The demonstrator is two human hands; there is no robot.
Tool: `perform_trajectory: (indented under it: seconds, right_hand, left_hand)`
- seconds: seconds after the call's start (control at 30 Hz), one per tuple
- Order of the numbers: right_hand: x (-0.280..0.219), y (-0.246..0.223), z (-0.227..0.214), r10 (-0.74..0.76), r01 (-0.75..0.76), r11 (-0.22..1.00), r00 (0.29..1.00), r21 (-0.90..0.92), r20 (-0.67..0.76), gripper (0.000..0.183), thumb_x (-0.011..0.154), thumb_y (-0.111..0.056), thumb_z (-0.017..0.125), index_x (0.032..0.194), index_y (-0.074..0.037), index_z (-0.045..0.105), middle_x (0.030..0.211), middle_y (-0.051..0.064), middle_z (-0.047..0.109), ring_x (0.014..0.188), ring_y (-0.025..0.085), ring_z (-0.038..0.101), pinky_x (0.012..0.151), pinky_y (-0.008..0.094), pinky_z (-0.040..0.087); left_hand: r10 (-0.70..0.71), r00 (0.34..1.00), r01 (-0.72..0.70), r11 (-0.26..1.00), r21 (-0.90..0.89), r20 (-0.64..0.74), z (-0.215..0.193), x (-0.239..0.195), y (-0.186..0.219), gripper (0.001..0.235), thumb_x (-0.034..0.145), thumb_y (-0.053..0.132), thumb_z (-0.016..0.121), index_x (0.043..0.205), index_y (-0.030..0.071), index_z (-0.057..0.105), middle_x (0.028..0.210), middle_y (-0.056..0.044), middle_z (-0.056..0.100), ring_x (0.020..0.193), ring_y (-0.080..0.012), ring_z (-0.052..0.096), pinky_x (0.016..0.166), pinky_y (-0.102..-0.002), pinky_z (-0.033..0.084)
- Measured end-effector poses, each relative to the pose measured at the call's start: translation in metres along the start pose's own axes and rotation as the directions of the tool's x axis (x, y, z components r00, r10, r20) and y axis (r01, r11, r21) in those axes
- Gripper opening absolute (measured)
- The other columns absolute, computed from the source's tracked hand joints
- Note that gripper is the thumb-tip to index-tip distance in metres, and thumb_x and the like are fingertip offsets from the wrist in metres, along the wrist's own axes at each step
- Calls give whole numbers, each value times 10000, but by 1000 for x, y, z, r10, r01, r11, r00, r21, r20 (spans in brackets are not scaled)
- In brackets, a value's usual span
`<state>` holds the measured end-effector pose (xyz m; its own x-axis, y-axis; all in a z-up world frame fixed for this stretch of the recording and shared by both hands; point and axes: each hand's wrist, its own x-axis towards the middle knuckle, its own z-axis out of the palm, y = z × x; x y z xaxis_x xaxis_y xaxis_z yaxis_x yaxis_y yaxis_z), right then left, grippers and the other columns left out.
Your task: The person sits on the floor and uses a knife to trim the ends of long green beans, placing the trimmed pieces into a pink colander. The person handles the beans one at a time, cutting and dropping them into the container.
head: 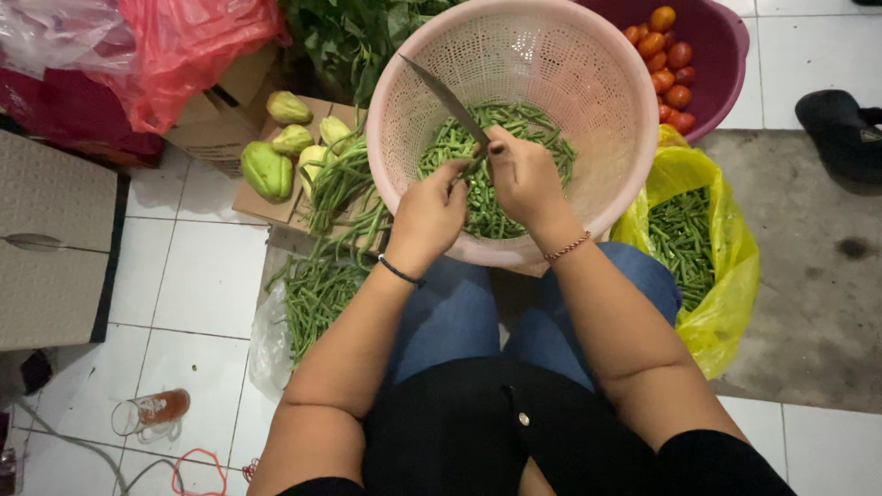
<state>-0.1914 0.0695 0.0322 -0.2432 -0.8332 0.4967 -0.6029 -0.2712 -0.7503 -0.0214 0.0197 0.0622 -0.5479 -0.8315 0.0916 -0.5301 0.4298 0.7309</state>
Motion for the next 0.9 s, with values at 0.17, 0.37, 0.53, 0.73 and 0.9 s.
perform_trajectory:
  seconds: [0.17, 0.37, 0.53, 0.73, 0.9]
  right_hand:
    - [1, 4, -2, 46, -47, 999, 998, -24, -32, 457, 1176, -387, 360, 1089, -42, 647, 661, 141, 593, 664, 301, 644, 618, 400, 463]
    - [6, -12, -6, 85, -93, 990, 994, 110, 71, 519, 1100, -417, 340, 1252, -37, 660, 584, 126, 568, 514, 251, 602, 527, 384, 457]
    - [4, -14, -2, -64, 62, 998, 997, 27, 48, 552, 1164, -451, 335, 1112, -31, 690, 690, 137, 575, 628, 291, 608, 592, 391, 462]
    - [7, -11, -16, -1, 0, 1000, 995, -5, -98, 626, 1149, -529, 286, 1050, -42, 666, 654, 78, 544, 602, 206, 610, 581, 356, 447]
    - [12, -15, -26, 65, -59, 996, 994, 64, -86, 648, 1128, -546, 285, 1100, -55, 707, 610, 28, 538, 553, 138, 563, 530, 320, 424]
  left_hand:
    - [126, 989, -130, 990, -53, -76, 6, 4, -1, 230, 951, 169, 596, 1142, 66, 672, 846, -224, 707, 817, -410, 703, 745, -504, 528]
    - [106, 989, -112, 992, -55, -106, 8, 21, -9, 142, 951, 150, 612, 1001, 22, 649, 827, -232, 693, 825, -426, 695, 727, -508, 521]
    - [189, 977, -199, 973, -113, -94, 10, 20, -3, 216, 920, 128, 628, 1103, 31, 690, 850, -237, 701, 820, -417, 691, 723, -484, 527]
    - [-7, 999, 19, 970, -241, 51, 3, 8, -12, 388, 897, 136, 651, 1276, 55, 649, 812, -125, 742, 625, -176, 652, 591, -339, 511]
    - [56, 998, -45, 949, -311, 24, 2, 6, -30, 271, 977, 93, 602, 1219, 21, 702, 889, -85, 787, 749, -110, 722, 690, -275, 566]
